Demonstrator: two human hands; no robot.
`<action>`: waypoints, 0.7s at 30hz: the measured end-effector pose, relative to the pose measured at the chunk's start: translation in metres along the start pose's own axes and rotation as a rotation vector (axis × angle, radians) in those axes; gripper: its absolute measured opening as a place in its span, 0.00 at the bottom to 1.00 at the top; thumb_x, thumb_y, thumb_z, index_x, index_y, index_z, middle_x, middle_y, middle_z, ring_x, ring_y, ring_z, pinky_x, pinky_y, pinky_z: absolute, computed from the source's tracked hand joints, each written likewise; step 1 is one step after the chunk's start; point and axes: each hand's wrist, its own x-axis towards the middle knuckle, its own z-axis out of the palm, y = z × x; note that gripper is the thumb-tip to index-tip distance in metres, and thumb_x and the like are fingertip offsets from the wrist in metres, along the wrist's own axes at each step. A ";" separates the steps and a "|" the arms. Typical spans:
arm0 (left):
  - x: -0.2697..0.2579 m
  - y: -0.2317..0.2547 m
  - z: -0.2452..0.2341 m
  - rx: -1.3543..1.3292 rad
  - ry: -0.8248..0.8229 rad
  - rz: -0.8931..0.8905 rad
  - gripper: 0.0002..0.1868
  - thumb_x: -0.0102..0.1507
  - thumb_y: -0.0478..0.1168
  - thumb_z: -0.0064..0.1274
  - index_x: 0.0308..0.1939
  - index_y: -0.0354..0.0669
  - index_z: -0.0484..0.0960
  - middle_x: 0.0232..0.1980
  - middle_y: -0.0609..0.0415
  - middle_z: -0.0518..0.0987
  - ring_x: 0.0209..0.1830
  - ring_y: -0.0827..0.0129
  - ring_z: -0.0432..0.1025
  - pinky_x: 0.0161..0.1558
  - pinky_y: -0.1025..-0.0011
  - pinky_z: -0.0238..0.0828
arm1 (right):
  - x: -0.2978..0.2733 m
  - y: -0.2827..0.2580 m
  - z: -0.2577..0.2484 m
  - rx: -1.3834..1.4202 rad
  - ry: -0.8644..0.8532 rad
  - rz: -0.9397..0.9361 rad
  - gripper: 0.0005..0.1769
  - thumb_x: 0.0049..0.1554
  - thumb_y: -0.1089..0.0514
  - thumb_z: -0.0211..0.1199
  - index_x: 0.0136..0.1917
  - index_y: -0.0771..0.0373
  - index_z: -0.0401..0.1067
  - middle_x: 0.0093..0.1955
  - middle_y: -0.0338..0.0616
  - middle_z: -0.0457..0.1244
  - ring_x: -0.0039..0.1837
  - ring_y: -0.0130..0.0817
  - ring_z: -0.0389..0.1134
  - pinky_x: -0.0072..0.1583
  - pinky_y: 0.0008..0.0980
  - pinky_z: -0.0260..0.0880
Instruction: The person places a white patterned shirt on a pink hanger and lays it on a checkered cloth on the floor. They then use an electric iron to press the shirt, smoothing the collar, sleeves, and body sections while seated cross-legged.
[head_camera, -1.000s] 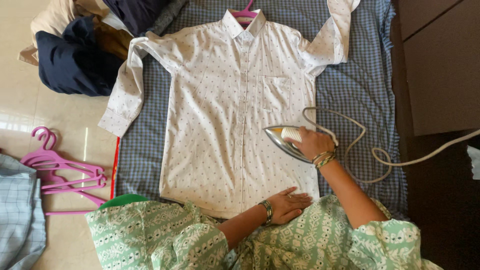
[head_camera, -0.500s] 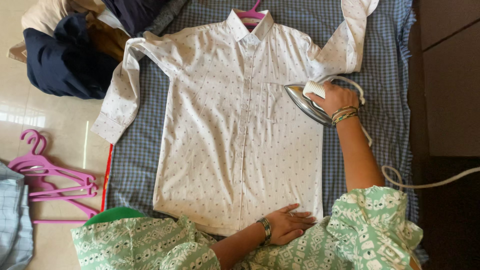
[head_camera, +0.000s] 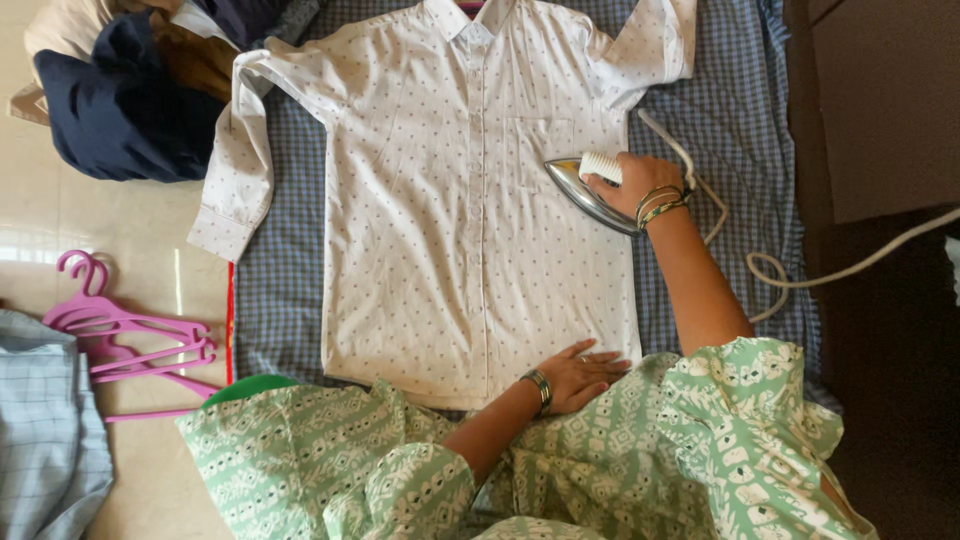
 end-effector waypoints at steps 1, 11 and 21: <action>0.000 -0.002 0.003 0.018 0.002 0.008 0.29 0.73 0.49 0.25 0.75 0.47 0.67 0.81 0.60 0.59 0.83 0.70 0.48 0.81 0.54 0.29 | -0.014 -0.002 0.001 -0.017 -0.017 0.000 0.37 0.54 0.24 0.63 0.46 0.61 0.78 0.40 0.54 0.71 0.43 0.54 0.73 0.47 0.53 0.72; -0.035 0.011 0.064 -0.426 0.089 -0.224 0.34 0.74 0.59 0.27 0.76 0.41 0.61 0.80 0.41 0.60 0.82 0.59 0.52 0.80 0.53 0.28 | -0.157 -0.010 0.012 -0.079 -0.181 -0.122 0.38 0.51 0.20 0.57 0.46 0.57 0.78 0.38 0.51 0.71 0.41 0.50 0.73 0.45 0.50 0.73; -0.089 0.107 -0.005 -0.222 -0.020 -0.469 0.45 0.66 0.71 0.31 0.79 0.49 0.53 0.73 0.38 0.66 0.66 0.44 0.68 0.65 0.50 0.63 | -0.225 -0.011 0.015 -0.163 -0.264 -0.296 0.35 0.47 0.20 0.58 0.52 0.45 0.79 0.37 0.44 0.72 0.40 0.45 0.74 0.44 0.47 0.72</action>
